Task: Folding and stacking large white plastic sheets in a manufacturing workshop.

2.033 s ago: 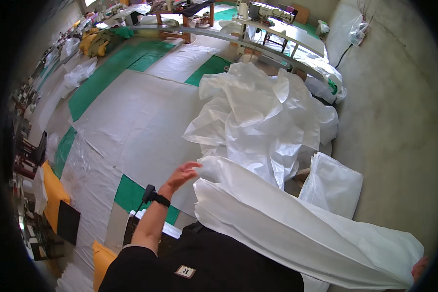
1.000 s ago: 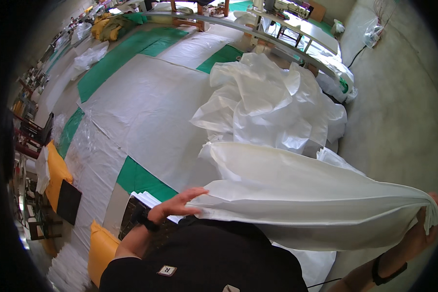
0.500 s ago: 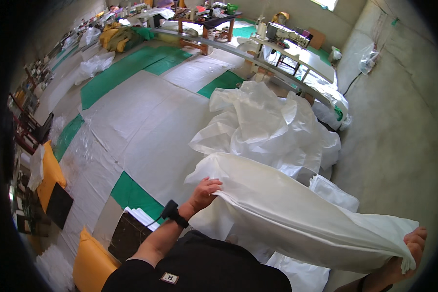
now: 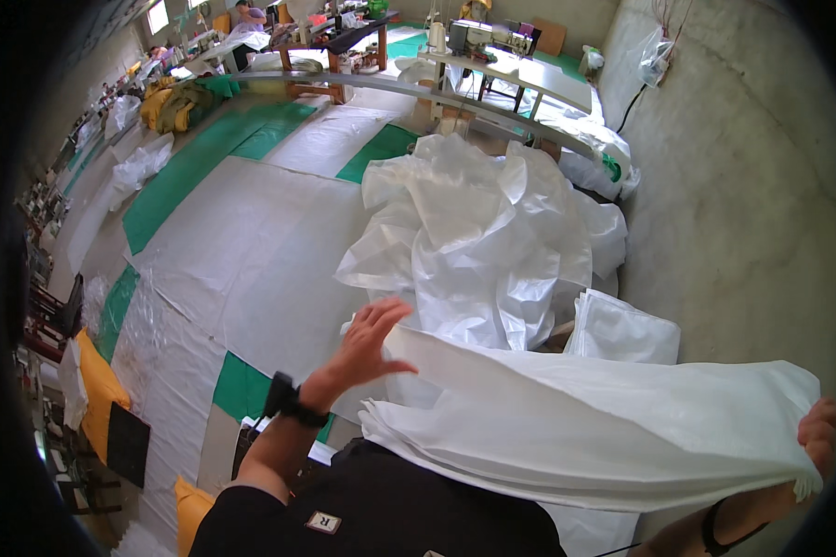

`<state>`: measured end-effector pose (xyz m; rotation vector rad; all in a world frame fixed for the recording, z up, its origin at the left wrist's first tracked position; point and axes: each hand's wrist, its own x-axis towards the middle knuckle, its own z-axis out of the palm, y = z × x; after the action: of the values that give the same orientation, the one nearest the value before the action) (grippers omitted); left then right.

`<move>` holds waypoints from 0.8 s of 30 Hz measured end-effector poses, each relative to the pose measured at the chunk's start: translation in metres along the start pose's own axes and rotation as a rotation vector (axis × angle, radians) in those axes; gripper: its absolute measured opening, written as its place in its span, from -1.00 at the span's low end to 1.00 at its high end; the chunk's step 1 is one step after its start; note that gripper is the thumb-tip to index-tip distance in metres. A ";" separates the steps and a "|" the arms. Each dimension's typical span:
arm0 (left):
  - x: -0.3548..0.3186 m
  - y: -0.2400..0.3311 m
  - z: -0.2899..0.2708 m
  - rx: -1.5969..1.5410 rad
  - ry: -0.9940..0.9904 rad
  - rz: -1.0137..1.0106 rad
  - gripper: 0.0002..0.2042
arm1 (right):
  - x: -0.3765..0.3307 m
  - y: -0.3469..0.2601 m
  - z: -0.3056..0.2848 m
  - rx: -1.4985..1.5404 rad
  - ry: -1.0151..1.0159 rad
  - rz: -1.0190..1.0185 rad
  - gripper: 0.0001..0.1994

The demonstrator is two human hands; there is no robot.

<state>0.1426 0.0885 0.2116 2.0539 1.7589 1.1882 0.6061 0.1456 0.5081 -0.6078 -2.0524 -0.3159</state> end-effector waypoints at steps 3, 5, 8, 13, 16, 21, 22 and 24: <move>-0.004 -0.026 0.047 0.011 -0.263 0.034 -0.48 | 0.006 -0.013 -0.007 0.063 -0.008 -0.102 -0.68; -0.015 -0.030 0.074 -0.145 -0.314 0.143 -0.78 | -0.002 -0.010 -0.001 0.013 -0.006 -0.079 -0.65; -0.031 -0.040 0.072 -0.109 -0.090 -0.085 -0.85 | -0.012 0.003 -0.019 0.018 -0.121 -0.029 -0.64; -0.116 -0.022 0.078 -0.407 -0.490 0.105 -0.89 | -0.043 0.053 0.001 -0.181 -0.144 0.469 -0.83; -0.102 -0.004 0.041 -0.114 -0.676 -0.049 -0.87 | -0.024 0.061 0.047 -0.169 -0.132 0.611 -0.80; -0.094 -0.011 0.024 -0.445 -0.644 -0.112 -0.55 | 0.014 0.060 0.079 -0.063 0.032 0.658 -0.80; -0.098 -0.014 0.024 -0.425 -0.596 -0.076 -0.48 | 0.022 0.056 0.090 -0.098 0.049 0.672 -0.80; -0.109 -0.017 0.027 -0.349 -0.548 -0.131 -0.42 | 0.032 0.064 0.097 -0.005 0.020 0.624 -0.79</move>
<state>0.1506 0.0053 0.1349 1.7971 1.2980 0.7312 0.5564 0.2521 0.4838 -1.1951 -1.7358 0.0405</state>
